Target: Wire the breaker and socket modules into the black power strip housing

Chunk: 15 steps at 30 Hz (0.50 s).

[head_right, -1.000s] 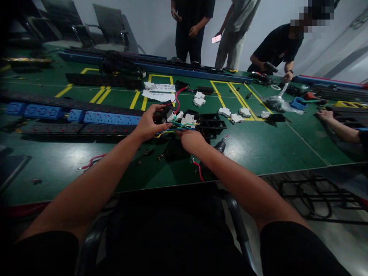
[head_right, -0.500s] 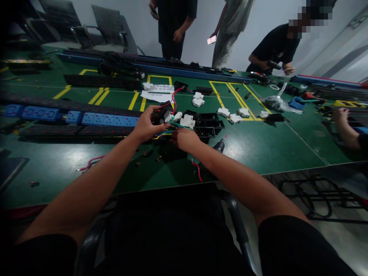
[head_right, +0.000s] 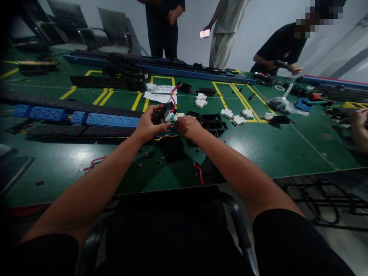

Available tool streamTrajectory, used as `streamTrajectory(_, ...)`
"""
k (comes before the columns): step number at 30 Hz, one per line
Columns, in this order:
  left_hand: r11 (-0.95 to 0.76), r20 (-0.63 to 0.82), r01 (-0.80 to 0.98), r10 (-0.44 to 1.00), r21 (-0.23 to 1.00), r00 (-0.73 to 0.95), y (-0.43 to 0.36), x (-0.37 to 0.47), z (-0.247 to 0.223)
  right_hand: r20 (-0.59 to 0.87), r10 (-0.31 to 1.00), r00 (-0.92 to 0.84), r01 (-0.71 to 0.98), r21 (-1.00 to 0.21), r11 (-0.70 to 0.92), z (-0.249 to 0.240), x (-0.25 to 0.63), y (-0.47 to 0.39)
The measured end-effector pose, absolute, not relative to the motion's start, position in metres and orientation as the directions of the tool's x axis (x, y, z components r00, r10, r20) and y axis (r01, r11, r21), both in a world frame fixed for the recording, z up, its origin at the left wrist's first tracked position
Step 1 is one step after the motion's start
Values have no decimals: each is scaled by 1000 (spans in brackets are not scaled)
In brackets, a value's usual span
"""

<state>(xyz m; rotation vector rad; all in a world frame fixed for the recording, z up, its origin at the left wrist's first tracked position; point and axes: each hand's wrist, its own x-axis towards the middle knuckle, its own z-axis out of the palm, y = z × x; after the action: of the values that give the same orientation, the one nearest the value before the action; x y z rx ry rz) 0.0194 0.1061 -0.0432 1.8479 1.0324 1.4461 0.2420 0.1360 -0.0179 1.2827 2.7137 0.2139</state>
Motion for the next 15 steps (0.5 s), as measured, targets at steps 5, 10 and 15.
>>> streamTrajectory(5, -520, 505, 213, 854, 827, 124, 106, 19, -42, -72, 757, -650, 734, 201, 649, -22, 235, 147)
streamTrajectory(10, -526, 508, 216, 850, 822, 137, 107, 18, -43, -76, 732, -678, 704, 221, 675, -17, 236, 145)
streamTrajectory(15, -513, 494, 234, 858, 826, 140, 107, 18, -44, -103, 688, -719, 650, 253, 717, -17, 237, 149)
